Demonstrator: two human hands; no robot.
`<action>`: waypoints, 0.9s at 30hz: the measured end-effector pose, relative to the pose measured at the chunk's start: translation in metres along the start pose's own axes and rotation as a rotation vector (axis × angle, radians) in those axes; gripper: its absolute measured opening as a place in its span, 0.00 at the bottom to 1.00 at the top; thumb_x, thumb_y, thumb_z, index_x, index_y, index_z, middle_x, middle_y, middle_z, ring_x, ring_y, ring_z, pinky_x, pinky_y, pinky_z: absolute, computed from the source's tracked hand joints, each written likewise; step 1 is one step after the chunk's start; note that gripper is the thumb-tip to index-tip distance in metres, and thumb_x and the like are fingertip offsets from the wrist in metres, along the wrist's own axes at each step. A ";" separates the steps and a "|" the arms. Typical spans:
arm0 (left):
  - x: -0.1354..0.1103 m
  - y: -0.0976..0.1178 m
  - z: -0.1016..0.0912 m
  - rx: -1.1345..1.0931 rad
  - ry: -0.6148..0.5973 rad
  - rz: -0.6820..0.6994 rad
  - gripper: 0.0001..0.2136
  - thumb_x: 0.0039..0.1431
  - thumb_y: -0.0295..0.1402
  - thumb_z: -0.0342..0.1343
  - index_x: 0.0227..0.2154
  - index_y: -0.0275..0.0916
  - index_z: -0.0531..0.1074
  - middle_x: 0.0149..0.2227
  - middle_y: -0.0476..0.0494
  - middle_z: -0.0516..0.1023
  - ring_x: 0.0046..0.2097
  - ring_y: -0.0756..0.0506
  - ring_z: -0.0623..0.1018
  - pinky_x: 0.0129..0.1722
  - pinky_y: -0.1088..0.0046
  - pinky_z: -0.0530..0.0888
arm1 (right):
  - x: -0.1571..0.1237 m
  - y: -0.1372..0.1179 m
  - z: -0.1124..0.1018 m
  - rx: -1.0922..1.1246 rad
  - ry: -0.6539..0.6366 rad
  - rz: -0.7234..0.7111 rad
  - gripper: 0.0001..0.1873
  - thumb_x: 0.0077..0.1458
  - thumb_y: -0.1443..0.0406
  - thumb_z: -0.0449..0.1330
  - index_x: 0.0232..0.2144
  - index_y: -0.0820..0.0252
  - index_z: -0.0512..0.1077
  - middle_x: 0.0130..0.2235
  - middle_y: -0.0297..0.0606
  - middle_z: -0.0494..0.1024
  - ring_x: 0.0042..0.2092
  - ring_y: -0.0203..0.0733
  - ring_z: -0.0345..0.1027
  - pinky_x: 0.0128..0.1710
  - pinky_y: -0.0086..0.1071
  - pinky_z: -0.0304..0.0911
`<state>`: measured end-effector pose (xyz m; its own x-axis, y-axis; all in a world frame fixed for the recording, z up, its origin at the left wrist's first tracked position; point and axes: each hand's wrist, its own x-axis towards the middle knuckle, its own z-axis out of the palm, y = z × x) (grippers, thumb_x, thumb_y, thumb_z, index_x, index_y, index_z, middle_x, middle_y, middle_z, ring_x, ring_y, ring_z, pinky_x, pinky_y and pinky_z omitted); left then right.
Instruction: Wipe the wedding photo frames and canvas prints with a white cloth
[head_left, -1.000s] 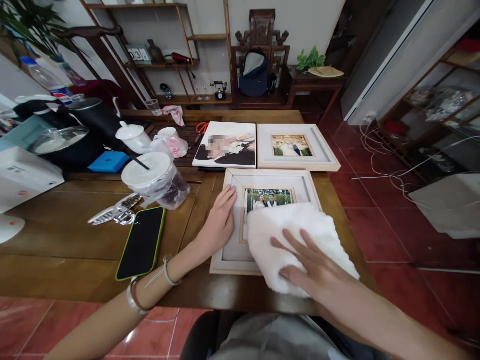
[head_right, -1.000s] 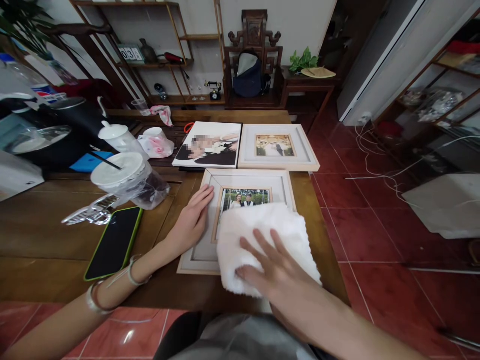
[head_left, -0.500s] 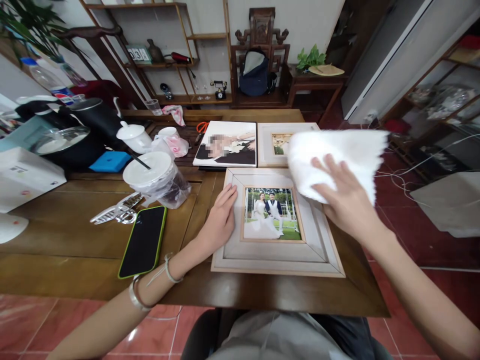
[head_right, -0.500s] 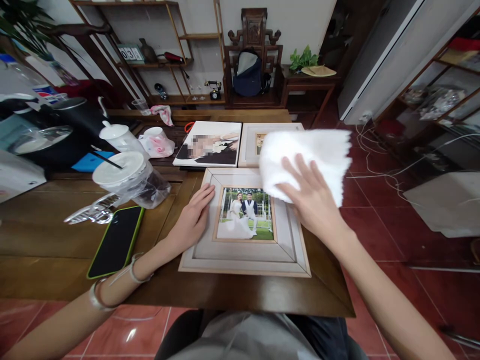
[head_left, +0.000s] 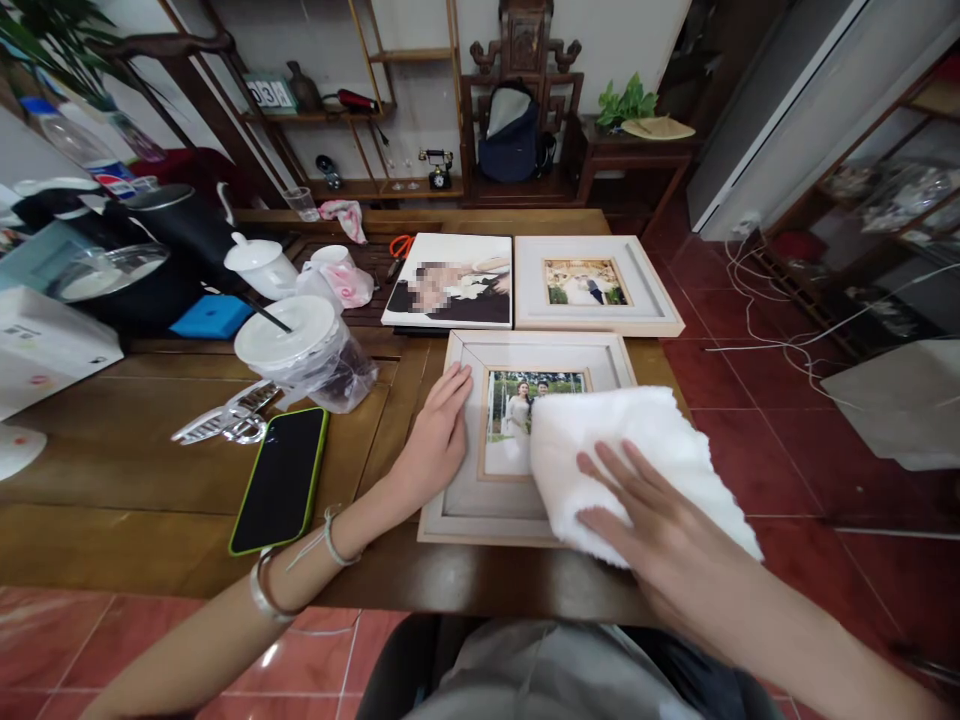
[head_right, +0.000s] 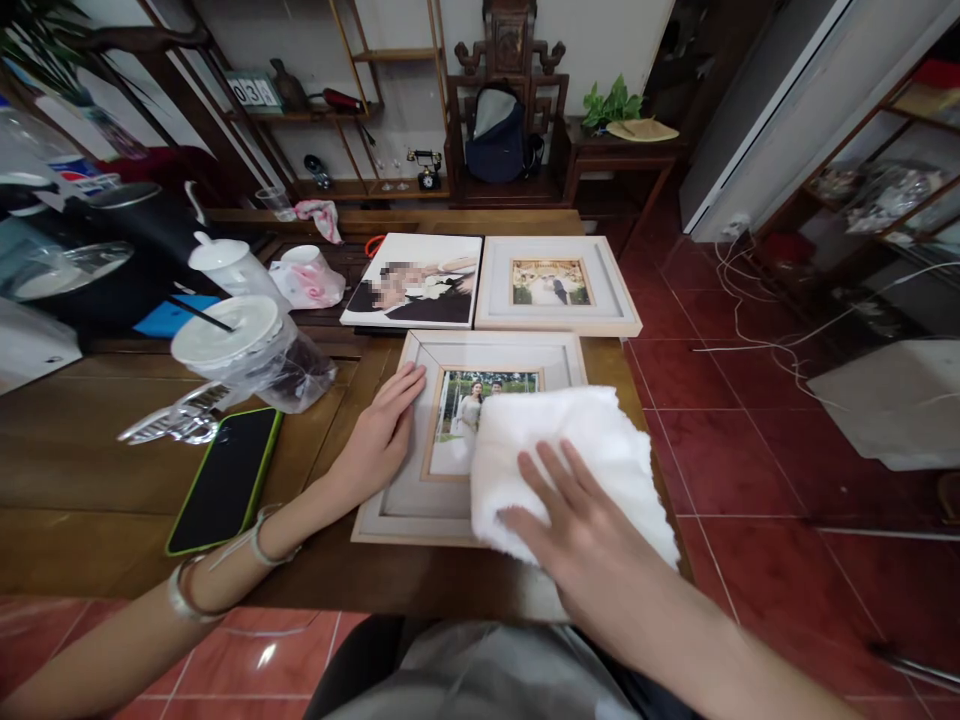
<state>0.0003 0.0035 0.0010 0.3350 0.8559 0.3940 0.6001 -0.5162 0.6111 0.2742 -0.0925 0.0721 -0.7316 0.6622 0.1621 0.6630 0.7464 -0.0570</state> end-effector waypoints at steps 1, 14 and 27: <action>0.000 0.000 0.000 0.003 0.000 0.000 0.23 0.62 0.22 0.41 0.60 0.36 0.61 0.63 0.35 0.62 0.67 0.41 0.56 0.65 0.51 0.56 | -0.004 -0.007 -0.001 0.023 0.021 -0.010 0.31 0.35 0.79 0.51 0.44 0.59 0.70 0.61 0.54 0.64 0.66 0.63 0.44 0.58 0.60 0.58; 0.001 -0.003 0.000 0.030 -0.001 0.023 0.23 0.60 0.20 0.41 0.58 0.34 0.63 0.62 0.35 0.64 0.67 0.40 0.57 0.65 0.51 0.57 | 0.057 0.079 0.021 -0.061 0.240 0.185 0.30 0.42 0.83 0.50 0.48 0.61 0.67 0.68 0.48 0.46 0.68 0.57 0.34 0.63 0.62 0.43; 0.004 -0.005 0.002 0.053 0.015 0.034 0.23 0.60 0.20 0.42 0.57 0.32 0.65 0.62 0.32 0.64 0.66 0.39 0.60 0.65 0.51 0.58 | 0.020 0.014 0.007 0.033 -0.094 -0.053 0.31 0.40 0.81 0.56 0.47 0.57 0.73 0.66 0.47 0.55 0.67 0.61 0.37 0.63 0.60 0.44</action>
<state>0.0002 0.0096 -0.0018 0.3450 0.8370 0.4247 0.6261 -0.5423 0.5602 0.2676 -0.0688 0.0680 -0.7781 0.6239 0.0729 0.6185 0.7813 -0.0839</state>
